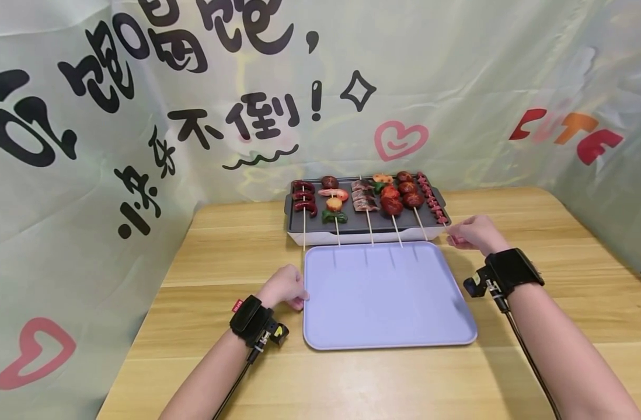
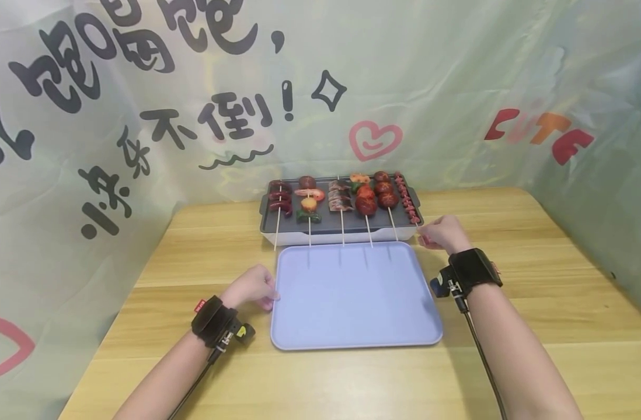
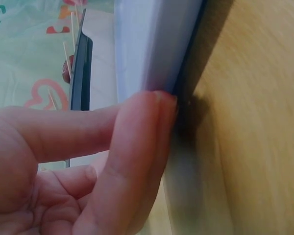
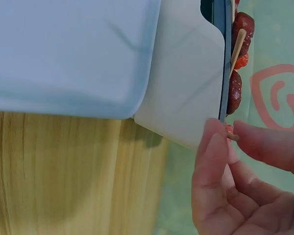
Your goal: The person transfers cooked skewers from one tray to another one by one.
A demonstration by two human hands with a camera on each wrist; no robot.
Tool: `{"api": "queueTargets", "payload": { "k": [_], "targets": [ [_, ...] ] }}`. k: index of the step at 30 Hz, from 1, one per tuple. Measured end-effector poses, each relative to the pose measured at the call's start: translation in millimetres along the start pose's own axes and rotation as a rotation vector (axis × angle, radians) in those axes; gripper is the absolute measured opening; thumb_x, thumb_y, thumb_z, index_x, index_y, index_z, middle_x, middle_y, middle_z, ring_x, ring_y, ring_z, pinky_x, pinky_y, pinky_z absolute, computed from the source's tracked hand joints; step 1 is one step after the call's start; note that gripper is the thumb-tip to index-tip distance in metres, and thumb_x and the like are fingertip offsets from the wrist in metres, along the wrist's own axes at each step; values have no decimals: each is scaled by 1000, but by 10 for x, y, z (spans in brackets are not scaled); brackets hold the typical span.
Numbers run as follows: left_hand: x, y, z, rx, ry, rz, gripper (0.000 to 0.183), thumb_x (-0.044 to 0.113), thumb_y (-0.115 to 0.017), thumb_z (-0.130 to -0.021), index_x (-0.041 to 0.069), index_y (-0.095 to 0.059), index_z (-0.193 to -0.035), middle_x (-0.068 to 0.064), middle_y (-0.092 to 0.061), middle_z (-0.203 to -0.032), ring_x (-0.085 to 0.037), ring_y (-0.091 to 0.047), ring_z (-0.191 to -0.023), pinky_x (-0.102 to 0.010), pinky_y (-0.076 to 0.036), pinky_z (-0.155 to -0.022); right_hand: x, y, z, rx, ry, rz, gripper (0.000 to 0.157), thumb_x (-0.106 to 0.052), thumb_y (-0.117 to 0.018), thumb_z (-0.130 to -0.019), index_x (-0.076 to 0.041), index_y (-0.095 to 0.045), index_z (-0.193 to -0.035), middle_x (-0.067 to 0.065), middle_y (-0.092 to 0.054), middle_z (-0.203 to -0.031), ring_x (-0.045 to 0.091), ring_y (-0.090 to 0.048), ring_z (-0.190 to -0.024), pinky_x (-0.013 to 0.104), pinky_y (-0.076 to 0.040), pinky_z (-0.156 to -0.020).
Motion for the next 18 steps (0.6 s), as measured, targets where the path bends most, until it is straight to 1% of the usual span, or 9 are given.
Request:
{"api": "queueTargets", "payload": {
  "k": [3, 7, 13, 18],
  "targets": [
    [4, 5, 5, 0, -1, -7, 29, -10, -65, -74, 3, -46, -57, -10, -57, -55, -12, -56, -43, -25, -56, -47, 8, -11, -18, -5, -3, -19, 31, -7, -51, -91, 16, -49, -112, -1, -62, -73, 4, -60, -67, 22, -56, -68],
    [9, 5, 10, -2, 1, -4, 27, -10, -65, -75, 2, -47, -58, -10, -58, -55, -13, -56, -44, -25, -56, -47, 27, -13, -39, -26, -24, -61, 26, -5, -50, -92, 14, -51, -110, -2, -62, -73, 4, -59, -67, 20, -56, -66],
    [-5, 3, 3, -2, 8, -1, 28, -10, -65, -75, 2, -47, -58, -10, -58, -55, -13, -56, -44, -25, -56, -48, 46, -15, -58, -50, -37, -66, 30, -6, -48, -93, 15, -46, -114, -3, -62, -73, 3, -59, -68, 20, -55, -67],
    [2, 6, 10, -1, 4, 8, 29, -10, -64, -75, 3, -45, -57, -9, -57, -54, -13, -56, -43, -25, -56, -47, 57, -13, -66, -48, -18, -48, 33, -6, -46, -94, 17, -43, -117, -2, -62, -75, 3, -59, -69, 19, -55, -68]
  ]
}}
Point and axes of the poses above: each hand's wrist, its own z-axis away from the middle knuckle, its own y-axis out of the back of the hand, x = y × z, the point moved 4 cm from there along -z, towards the middle knuckle
